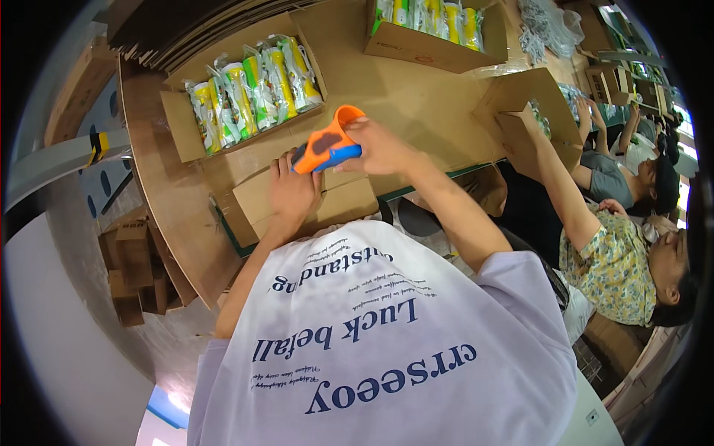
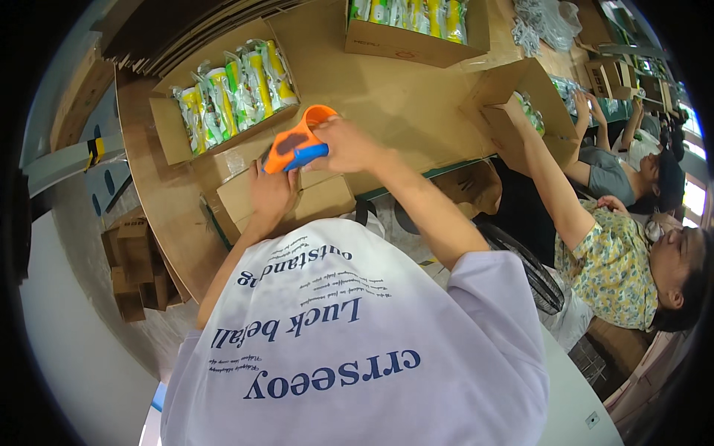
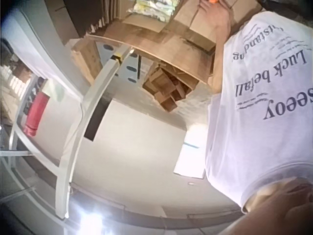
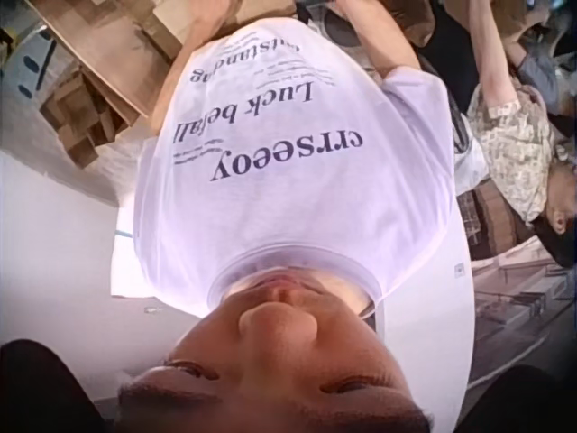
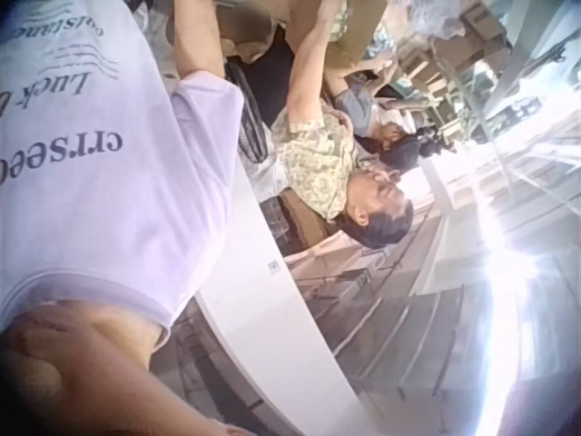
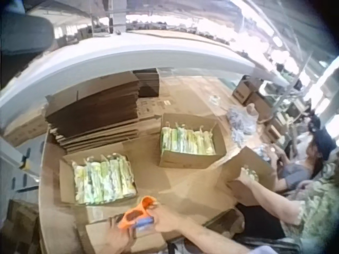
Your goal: The person packs small rectangular boxes into a larger shipping carton, then seals the carton shut with packaging tape using a tape dispenser.
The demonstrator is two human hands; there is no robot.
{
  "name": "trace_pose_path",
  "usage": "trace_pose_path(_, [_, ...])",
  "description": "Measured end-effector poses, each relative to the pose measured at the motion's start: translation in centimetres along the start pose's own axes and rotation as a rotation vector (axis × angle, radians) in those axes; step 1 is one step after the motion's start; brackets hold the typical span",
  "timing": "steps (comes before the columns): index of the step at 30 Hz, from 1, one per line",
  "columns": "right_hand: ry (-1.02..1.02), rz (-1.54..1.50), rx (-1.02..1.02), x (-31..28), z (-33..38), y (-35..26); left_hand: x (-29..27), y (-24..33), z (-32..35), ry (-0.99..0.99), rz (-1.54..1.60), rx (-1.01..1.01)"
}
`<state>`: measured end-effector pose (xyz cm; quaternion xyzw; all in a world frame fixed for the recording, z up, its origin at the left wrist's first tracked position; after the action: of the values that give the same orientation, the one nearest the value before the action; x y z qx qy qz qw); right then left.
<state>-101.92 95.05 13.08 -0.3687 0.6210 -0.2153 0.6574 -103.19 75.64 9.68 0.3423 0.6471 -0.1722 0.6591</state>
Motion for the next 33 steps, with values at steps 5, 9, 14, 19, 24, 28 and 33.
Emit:
trace_pose_path(5, [-0.358, -0.095, 0.241, -0.1, -2.1, 0.5, 0.6, -0.5, 0.3, -0.063, -0.007, -0.066])
trace_pose_path(9, [-0.243, -0.044, 0.279, 0.2, -1.1, 0.7, 0.4, -0.4, 0.3, -0.043, 0.017, -0.083])
trace_pose_path(14, [-0.185, -0.013, 0.401, 1.1, 0.4, -0.2, 0.7, -0.2, 1.4, -0.062, -0.001, -0.076])
trace_pose_path(19, [-0.111, -0.2, 0.39, 0.9, 0.8, 1.9, 0.9, 0.5, 0.5, -0.089, -0.05, -0.115])
trace_pose_path(24, [0.027, -0.384, 0.531, 1.4, 2.9, 2.1, 0.9, 0.6, 0.4, -0.052, -0.015, -0.13])
trace_pose_path(28, [0.447, -0.533, 0.579, -0.8, 6.0, -1.7, 0.6, 0.5, 0.6, 0.008, 0.006, -0.092])
trace_pose_path(33, [0.38, -1.141, 0.592, 0.7, 7.6, -5.3, 0.4, 0.2, 0.2, 0.043, 0.024, -0.069])
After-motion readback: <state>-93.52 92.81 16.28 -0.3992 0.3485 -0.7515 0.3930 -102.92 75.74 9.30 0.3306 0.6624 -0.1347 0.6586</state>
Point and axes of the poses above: each hand's wrist, its own z-axis away from the middle knuckle, its own x-axis out of the palm, y = z × x, the point moved 4 cm from there along -z, towards the middle knuckle, and after that the axes turned 4 degrees about y, right-handed, at the moved point
